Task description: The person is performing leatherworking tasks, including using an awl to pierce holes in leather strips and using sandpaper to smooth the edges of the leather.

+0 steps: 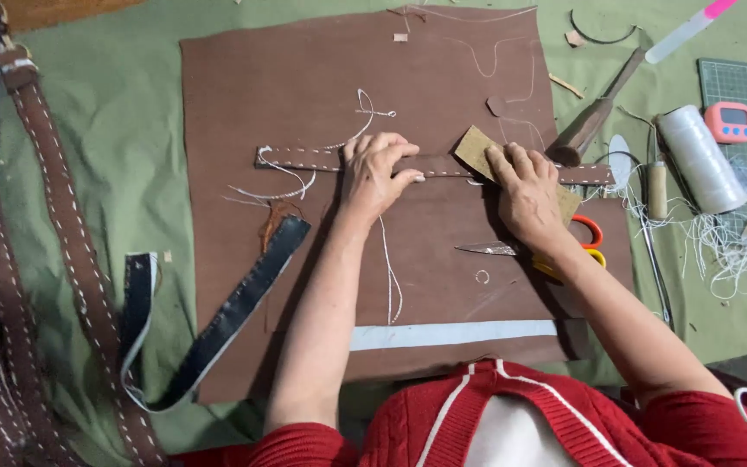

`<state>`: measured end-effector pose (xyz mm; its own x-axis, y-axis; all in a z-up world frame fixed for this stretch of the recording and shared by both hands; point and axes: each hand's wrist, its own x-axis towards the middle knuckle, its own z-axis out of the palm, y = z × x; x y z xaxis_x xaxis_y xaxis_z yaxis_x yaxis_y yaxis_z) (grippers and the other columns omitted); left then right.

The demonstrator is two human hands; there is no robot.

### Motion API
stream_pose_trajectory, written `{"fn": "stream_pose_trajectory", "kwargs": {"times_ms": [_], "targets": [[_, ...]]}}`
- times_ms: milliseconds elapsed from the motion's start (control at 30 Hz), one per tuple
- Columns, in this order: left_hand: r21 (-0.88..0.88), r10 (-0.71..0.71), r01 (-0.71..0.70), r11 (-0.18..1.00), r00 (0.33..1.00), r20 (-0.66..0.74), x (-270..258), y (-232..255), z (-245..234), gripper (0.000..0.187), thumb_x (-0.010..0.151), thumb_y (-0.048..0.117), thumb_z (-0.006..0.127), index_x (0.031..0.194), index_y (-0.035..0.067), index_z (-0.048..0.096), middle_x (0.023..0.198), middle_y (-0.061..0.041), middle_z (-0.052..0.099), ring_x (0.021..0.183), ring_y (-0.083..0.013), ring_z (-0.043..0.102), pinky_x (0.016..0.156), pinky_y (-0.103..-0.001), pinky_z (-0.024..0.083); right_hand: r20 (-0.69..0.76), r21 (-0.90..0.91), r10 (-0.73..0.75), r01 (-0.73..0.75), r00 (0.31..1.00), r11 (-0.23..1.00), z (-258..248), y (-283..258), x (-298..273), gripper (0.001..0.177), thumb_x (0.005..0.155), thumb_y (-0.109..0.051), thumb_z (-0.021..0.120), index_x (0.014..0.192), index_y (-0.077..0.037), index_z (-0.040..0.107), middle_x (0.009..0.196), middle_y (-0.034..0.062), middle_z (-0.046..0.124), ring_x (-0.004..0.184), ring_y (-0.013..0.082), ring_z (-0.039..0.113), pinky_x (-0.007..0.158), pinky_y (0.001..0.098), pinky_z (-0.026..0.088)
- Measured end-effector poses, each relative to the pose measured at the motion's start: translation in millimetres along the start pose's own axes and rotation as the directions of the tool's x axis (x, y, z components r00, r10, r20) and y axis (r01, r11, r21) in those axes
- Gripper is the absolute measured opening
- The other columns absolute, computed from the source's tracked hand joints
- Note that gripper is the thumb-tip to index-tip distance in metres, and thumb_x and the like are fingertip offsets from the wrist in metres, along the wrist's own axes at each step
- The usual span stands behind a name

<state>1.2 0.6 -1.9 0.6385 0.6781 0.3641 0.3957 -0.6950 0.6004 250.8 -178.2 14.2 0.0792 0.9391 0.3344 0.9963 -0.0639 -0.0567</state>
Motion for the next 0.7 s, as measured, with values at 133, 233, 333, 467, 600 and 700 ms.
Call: {"fn": "stream_pose_trajectory", "kwargs": {"times_ms": [133, 233, 333, 467, 600, 700], "targets": [[-0.025, 0.006, -0.006, 1.0, 1.0, 0.009, -1.9, 1.0, -5.8, 0.041, 0.081, 0.038, 0.085, 0.119, 0.033, 0.072, 0.119, 0.008, 0.064, 0.117, -0.018, 0.057, 0.109, -0.048, 0.032, -0.056, 0.008, 0.031, -0.031, 0.998, 0.999, -3.7, -6.4, 1.5, 0.06, 0.094, -0.029, 0.07, 0.15, -0.013, 0.056, 0.141, 0.0204, 0.055, 0.126, 0.042, 0.05, 0.104, 0.0535, 0.04], [-0.03, 0.02, -0.02, 0.999, 1.0, 0.001, -1.6, 2.8, -10.9, 0.041, 0.08, 0.038, 0.086, 0.119, 0.033, 0.072, 0.117, 0.009, 0.064, 0.116, -0.0168, 0.058, 0.108, -0.046, 0.034, -0.106, 0.008, 0.048, -0.047, 0.993, 0.999, -13.9, -14.4, 5.8, 0.061, 0.093, -0.019, 0.07, 0.151, -0.013, 0.056, 0.139, 0.0204, 0.055, 0.125, 0.0408, 0.052, 0.103, 0.051, 0.041], [-0.061, 0.025, -0.026, 0.998, 1.0, -0.016, -1.3, 6.9, -14.3, 0.04, 0.081, 0.038, 0.085, 0.118, 0.03, 0.072, 0.118, 0.006, 0.065, 0.115, -0.0192, 0.059, 0.109, -0.048, 0.033, -0.056, 0.095, 0.121, -0.116, 0.991, 0.989, -14.5, -9.8, 4.7, 0.082, 0.078, -0.005, 0.073, 0.156, -0.013, 0.049, 0.141, 0.0226, 0.052, 0.127, 0.0428, 0.052, 0.103, 0.0531, 0.039], [-0.052, 0.045, -0.047, 0.998, 0.998, -0.044, -3.4, 10.0, -15.5, 0.035, 0.085, 0.038, 0.083, 0.117, 0.031, 0.073, 0.116, 0.008, 0.066, 0.113, -0.0173, 0.059, 0.107, -0.046, 0.033, 0.003, 0.283, 0.205, -0.198, 0.979, 0.938, -20.1, -7.7, -0.8, 0.095, 0.073, -0.001, 0.076, 0.159, -0.016, 0.04, 0.147, 0.0212, 0.048, 0.137, 0.0406, 0.046, 0.108, 0.0534, 0.035], [-0.098, 0.021, -0.03, 0.995, 0.995, -0.094, -3.2, 12.6, -15.9, 0.025, 0.09, 0.04, 0.08, 0.113, 0.032, 0.074, 0.114, 0.011, 0.068, 0.112, -0.0141, 0.061, 0.106, -0.04, 0.035, 0.067, 0.341, 0.161, -0.174, 0.985, 0.924, -24.6, -0.3, -3.4, 0.099, 0.076, -0.02, 0.085, 0.162, -0.025, 0.038, 0.15, 0.0174, 0.046, 0.139, 0.037, 0.043, 0.111, 0.0552, 0.029], [-0.091, 0.053, -0.072, 0.993, 0.98, -0.192, -2.3, 20.1, -15.9, 0.015, 0.093, 0.031, 0.077, 0.107, 0.029, 0.075, 0.108, 0.009, 0.07, 0.104, -0.0153, 0.066, 0.1, -0.038, 0.04, 0.059, 0.274, 0.043, -0.058, 0.997, 0.96, -23.4, 5.4, -3.0, 0.088, 0.081, -0.053, 0.079, 0.16, -0.033, 0.044, 0.143, 0.0131, 0.05, 0.134, 0.0366, 0.045, 0.107, 0.0571, 0.03]]}}
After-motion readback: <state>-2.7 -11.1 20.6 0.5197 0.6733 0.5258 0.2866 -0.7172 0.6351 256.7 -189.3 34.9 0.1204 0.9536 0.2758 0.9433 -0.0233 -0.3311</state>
